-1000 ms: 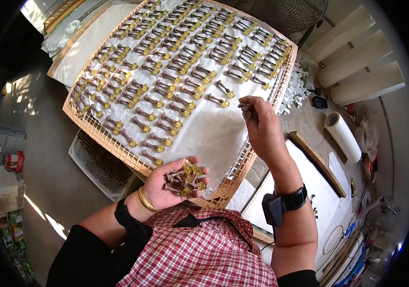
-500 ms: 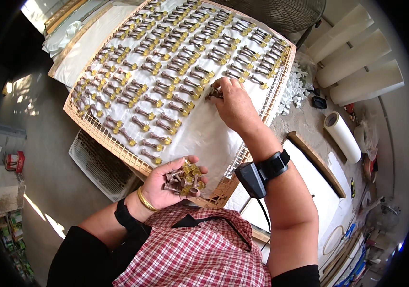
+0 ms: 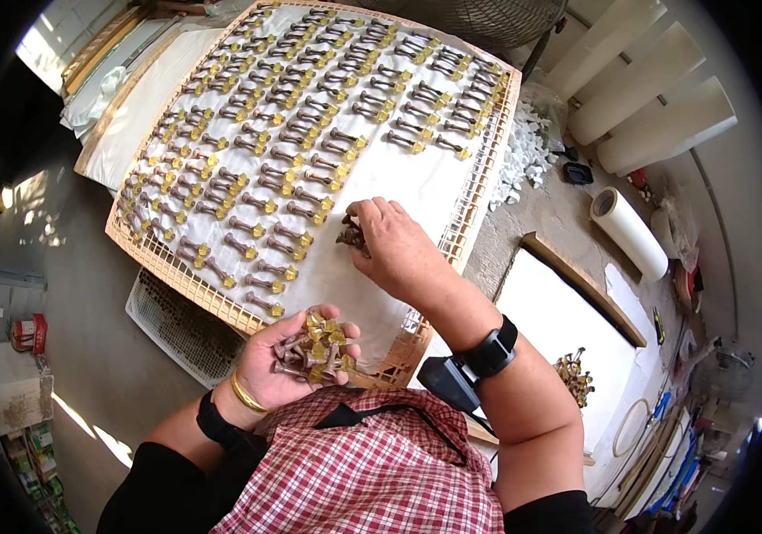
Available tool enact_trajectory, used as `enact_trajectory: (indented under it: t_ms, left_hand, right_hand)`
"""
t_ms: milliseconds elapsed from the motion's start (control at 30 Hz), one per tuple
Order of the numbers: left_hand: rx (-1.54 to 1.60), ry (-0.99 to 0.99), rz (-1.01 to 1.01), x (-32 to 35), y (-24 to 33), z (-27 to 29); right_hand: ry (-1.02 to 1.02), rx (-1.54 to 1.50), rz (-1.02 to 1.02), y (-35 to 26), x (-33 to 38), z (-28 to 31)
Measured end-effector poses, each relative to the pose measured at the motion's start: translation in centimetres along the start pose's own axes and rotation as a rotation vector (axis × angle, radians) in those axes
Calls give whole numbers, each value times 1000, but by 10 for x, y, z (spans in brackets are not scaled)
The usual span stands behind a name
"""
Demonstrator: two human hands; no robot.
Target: Manually picking and placing small brown and yellow components from a tray onto a flat surface or into a holder.
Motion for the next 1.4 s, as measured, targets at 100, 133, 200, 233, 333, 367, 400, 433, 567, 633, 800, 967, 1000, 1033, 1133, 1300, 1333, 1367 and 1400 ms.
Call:
enact_trajectory:
  t_ms: [100,133,200,233,333,367,400,433,567,633,800,967,1000,1033,1133,1300,1333,1367,1400]
  left_hand:
    - [27,13,-5,-4,3,-5]
    - [36,66,-13,-9,5,0]
    - [72,109,-8,-25,5,2]
    - [71,117,5,-31,2,-3]
    - [-66,176,84,-54,-8,-13]
    - [-72,153,128,-62,-16,-19]
    - [-92,125,175,-74,-25,-19]
    - [-108,100,219,-82,-38,-22]
    - [-202,200,375,-110,-88,-20]
    - [-234,232,467,-125,-120,-16]
    - [-366,350,659,-154,-211,10]
    - [-418,450,796,-182,-294,58]
    - [-422,432,824,-189,-309,64]
    - [-426,416,845,-194,-322,71]
    - [-463,332,862,-217,-360,91]
    - [-512,356,842,-230,-387,75]
    - [-485,242,865,-231,-389,68]
    - [-527,173,878,-233,-389,67]
    - [-553,85,975,-232,-392,65]
  right_hand:
    - [-61,-306,-169,-6,20,8]
    - [-124,-530,-314,-2,28,4]
    - [-115,-793,-358,11,49,0]
    - [-112,-1057,-386,16,61,-3]
    - [15,-1523,-354,30,101,-2]
    - [58,-1679,-382,29,115,0]
    - [110,-1764,-409,31,131,0]
    - [154,-1774,-427,37,149,-4]
    - [403,-1874,-439,61,225,-22]
    - [594,-1846,-523,83,274,-35]
    - [934,-1811,-643,103,382,-77]
    - [1138,-1822,-650,117,448,-101]
    - [1206,-1777,-679,122,462,-102]
    - [1265,-1732,-706,126,473,-101]
    - [1394,-1684,-710,145,505,-100]
    - [1513,-1627,-602,161,539,-92]
    - [1532,-1548,-646,164,550,-92]
    - [1519,-1526,-660,167,555,-89]
    - [1506,-1439,-682,173,573,-93]
Point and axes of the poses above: each hand's wrist, its own x-axis away from the middle knuckle, its own z-axis out of the back of the hand, y = z × x, the point moved 6 cm from there along -x, towards the middle knuckle, and after that the axes turned 8 degrees about -y, right-handed, at the moved point
